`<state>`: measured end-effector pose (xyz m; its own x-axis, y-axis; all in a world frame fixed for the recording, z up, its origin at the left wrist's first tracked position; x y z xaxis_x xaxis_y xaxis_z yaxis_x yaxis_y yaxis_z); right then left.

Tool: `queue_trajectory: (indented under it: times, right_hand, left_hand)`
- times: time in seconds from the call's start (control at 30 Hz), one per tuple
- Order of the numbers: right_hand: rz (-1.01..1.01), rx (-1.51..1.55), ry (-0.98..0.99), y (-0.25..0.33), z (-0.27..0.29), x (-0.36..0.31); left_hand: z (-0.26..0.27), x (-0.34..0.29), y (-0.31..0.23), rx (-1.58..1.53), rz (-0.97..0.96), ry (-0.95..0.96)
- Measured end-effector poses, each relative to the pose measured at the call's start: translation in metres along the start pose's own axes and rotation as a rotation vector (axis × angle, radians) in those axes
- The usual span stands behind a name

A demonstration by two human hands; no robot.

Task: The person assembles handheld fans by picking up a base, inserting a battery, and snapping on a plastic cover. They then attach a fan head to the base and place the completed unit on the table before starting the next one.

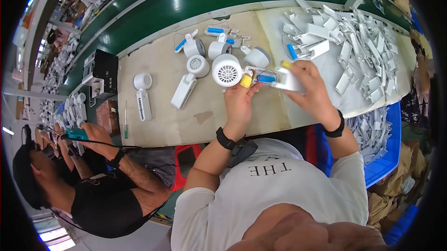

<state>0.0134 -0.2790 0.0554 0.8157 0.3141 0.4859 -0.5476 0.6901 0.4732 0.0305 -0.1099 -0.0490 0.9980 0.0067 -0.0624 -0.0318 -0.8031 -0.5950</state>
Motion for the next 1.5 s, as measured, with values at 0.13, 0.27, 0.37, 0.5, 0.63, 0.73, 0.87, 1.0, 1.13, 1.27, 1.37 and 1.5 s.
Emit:
queue_trajectory:
  times: [0.13, 0.27, 0.37, 0.5, 0.63, 0.73, 0.87, 1.0, 1.13, 1.27, 1.37, 1.5]
  right_hand:
    - [0.074, -0.208, 0.024, 0.038, -0.020, 0.014]
    - [0.112, -0.258, -0.100, 0.044, -0.031, 0.015]
    - [0.075, -0.252, -0.123, 0.044, -0.039, 0.015]
    - [0.078, -0.262, -0.168, 0.042, -0.045, 0.015]
    - [0.133, -0.198, -0.081, 0.046, -0.038, 0.018]
    - [-0.148, 0.237, 0.126, 0.005, -0.045, 0.011]
    - [-0.327, 0.459, 0.025, 0.010, -0.053, -0.002]
    - [0.113, -0.195, -0.153, 0.051, -0.025, 0.018]
    - [0.215, -0.243, -0.034, 0.059, -0.035, 0.022]
    - [0.237, -0.251, -0.039, 0.054, -0.035, 0.028]
    - [0.228, -0.284, -0.095, 0.053, -0.041, 0.025]
    - [0.247, -0.239, -0.172, 0.064, -0.033, 0.023]
  left_hand:
    - [0.002, -0.002, 0.003, -0.054, -0.007, -0.069]
    - [-0.001, -0.008, 0.000, 0.029, -0.042, -0.026]
    - [-0.001, -0.012, -0.002, 0.040, -0.111, -0.060]
    - [-0.006, -0.012, -0.005, 0.029, -0.198, -0.089]
    - [0.006, -0.007, -0.016, 0.056, -0.211, -0.071]
    - [-0.012, -0.003, -0.038, 0.089, -0.281, 0.013]
    - [-0.005, -0.006, -0.034, 0.017, -0.311, -0.055]
    - [-0.012, -0.009, -0.032, -0.054, -0.289, 0.005]
    - [-0.009, -0.008, -0.028, -0.092, -0.267, -0.044]
    - [-0.014, -0.016, -0.029, 0.007, -0.321, -0.058]
    - [-0.017, -0.018, -0.029, 0.008, -0.341, -0.073]
    - [-0.021, -0.016, -0.037, -0.019, -0.364, -0.036]
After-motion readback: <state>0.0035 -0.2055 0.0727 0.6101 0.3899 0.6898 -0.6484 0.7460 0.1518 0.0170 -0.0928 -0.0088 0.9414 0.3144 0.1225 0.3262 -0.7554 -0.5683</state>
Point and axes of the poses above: each hand's wrist, its own x-axis towards the middle knuckle, its own z-axis out of the back of the hand, y = z × x, the point moved 7 cm from there along x, towards the middle knuckle, and after that the axes turned 8 degrees about -x, right-handed, at the moved point
